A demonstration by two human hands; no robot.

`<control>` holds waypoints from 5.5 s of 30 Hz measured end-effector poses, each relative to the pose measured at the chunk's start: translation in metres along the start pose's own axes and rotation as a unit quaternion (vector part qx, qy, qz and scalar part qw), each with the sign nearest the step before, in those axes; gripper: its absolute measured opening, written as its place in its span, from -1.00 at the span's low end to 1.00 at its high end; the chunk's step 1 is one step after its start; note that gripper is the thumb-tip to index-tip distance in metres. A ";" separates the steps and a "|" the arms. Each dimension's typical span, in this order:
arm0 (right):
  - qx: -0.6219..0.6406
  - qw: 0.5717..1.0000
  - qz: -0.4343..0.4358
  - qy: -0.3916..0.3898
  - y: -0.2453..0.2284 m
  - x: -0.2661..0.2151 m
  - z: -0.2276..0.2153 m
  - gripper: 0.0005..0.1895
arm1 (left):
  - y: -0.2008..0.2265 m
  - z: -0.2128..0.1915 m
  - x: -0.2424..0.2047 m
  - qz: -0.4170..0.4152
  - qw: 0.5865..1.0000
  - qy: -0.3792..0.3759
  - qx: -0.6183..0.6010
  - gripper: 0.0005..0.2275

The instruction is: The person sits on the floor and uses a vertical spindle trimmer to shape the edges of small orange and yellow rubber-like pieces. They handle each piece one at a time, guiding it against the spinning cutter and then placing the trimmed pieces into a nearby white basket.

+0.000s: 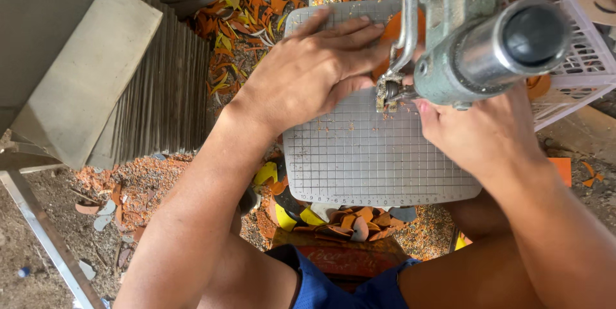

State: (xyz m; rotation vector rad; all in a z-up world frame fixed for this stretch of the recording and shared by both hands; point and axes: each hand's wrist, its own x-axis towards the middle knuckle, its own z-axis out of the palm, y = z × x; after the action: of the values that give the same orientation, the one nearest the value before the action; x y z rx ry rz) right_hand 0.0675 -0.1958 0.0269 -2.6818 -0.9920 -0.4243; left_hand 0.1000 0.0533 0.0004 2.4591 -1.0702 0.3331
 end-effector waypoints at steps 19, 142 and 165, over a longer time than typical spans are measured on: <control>0.139 0.979 0.054 -0.140 -0.040 -0.026 -0.045 -0.75 | 0.049 -0.052 -0.073 -0.026 0.999 -0.025 0.002 -0.89; 0.139 0.986 0.041 -0.084 -0.041 -0.041 -0.023 -0.71 | 0.113 0.000 -0.049 -0.102 0.990 0.001 0.100 -0.54; 0.143 0.988 0.039 -0.030 -0.048 -0.040 -0.009 -0.72 | 0.089 -0.006 -0.046 -0.081 0.995 0.006 0.065 -0.60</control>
State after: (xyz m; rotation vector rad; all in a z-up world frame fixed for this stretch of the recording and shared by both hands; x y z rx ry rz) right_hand 0.0048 -0.1868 0.0277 -2.4753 -0.8838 -0.1711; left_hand 0.0033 0.0309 0.0141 2.6357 -0.8603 0.3759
